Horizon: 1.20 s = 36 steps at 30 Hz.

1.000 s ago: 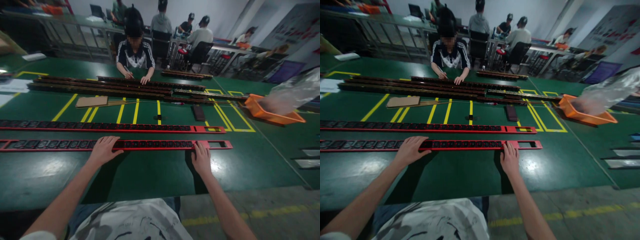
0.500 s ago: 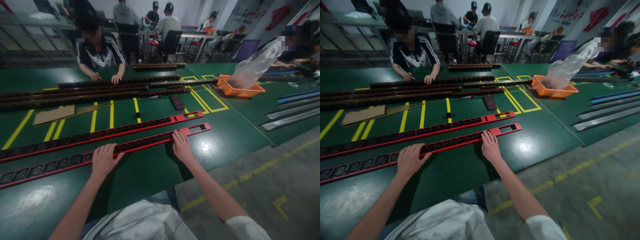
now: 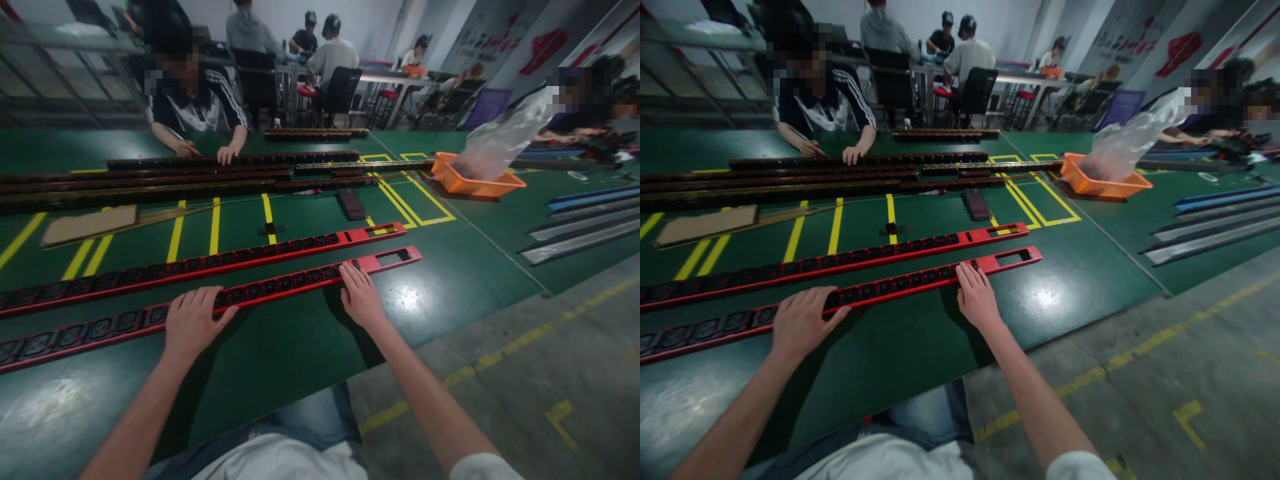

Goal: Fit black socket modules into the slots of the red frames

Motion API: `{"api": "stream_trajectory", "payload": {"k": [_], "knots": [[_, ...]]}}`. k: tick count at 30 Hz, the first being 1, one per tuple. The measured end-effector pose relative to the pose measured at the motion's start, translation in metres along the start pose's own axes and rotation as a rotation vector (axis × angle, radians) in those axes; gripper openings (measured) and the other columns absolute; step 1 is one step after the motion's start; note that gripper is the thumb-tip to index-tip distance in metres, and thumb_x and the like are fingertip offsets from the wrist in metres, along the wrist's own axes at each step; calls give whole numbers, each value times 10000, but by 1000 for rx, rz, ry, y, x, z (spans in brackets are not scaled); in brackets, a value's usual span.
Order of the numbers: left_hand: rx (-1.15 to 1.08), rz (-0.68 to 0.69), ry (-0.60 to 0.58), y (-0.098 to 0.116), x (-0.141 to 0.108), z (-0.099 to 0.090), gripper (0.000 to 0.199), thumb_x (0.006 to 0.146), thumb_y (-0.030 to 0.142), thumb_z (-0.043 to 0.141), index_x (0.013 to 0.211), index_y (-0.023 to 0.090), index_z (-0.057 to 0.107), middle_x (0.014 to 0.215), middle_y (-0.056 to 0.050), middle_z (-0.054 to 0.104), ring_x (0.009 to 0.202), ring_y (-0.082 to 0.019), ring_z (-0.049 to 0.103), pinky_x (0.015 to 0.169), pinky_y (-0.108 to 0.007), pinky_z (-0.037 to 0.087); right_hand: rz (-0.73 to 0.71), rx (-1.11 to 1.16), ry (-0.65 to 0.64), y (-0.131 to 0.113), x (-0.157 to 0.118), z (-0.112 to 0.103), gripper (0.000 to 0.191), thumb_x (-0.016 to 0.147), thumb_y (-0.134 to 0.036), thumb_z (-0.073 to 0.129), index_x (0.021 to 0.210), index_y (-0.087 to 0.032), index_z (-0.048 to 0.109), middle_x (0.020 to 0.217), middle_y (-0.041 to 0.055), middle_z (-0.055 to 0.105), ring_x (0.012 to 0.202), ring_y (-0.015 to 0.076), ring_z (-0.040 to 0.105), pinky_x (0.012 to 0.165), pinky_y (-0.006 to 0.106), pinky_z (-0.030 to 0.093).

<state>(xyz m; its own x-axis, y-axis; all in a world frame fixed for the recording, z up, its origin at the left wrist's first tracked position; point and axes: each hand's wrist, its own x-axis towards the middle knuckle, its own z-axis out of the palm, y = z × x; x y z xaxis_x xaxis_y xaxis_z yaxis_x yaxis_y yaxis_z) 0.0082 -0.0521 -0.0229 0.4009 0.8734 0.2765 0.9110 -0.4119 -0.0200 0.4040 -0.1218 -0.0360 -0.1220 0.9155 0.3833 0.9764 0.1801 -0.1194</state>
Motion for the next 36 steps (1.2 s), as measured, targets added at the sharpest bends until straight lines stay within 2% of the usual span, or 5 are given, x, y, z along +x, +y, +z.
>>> {"api": "stream_trajectory", "payload": {"k": [4, 20, 31, 36], "knots": [[-11, -4, -8, 1, 1, 0, 551, 966, 597, 428, 1218, 141, 604, 1163, -140, 689, 1070, -316, 605, 933, -433, 390, 5, 3, 7, 0, 0, 1, 586, 936, -144, 452, 1522, -150, 428, 1547, 102, 473, 1428, 239, 440, 1223, 470, 326], [-59, -26, -2, 0, 1, 0, 547, 959, 612, 396, 1220, 174, 595, 1165, -138, 689, 1082, -330, 600, 938, -454, 392, 17, 7, -14, 0, 3, -2, 679, 913, -138, 474, 1573, -224, 344, 1552, 67, 464, 1419, 230, 431, 1208, 449, 330], [-65, -31, -24, -1, 2, -1, 556, 956, 620, 402, 1222, 170, 593, 1176, -127, 689, 1089, -322, 599, 940, -450, 390, 8, -9, -26, 1, 3, -2, 617, 914, -139, 476, 1523, -229, 432, 1542, 76, 466, 1396, 257, 441, 1190, 479, 344], [-80, -22, -6, -2, 2, 0, 558, 954, 617, 410, 1221, 167, 603, 1170, -126, 689, 1081, -319, 602, 945, -451, 392, 22, 31, 38, 1, 6, 1, 590, 910, -126, 467, 1490, -237, 474, 1508, 70, 505, 1368, 251, 467, 1162, 472, 380]]}}
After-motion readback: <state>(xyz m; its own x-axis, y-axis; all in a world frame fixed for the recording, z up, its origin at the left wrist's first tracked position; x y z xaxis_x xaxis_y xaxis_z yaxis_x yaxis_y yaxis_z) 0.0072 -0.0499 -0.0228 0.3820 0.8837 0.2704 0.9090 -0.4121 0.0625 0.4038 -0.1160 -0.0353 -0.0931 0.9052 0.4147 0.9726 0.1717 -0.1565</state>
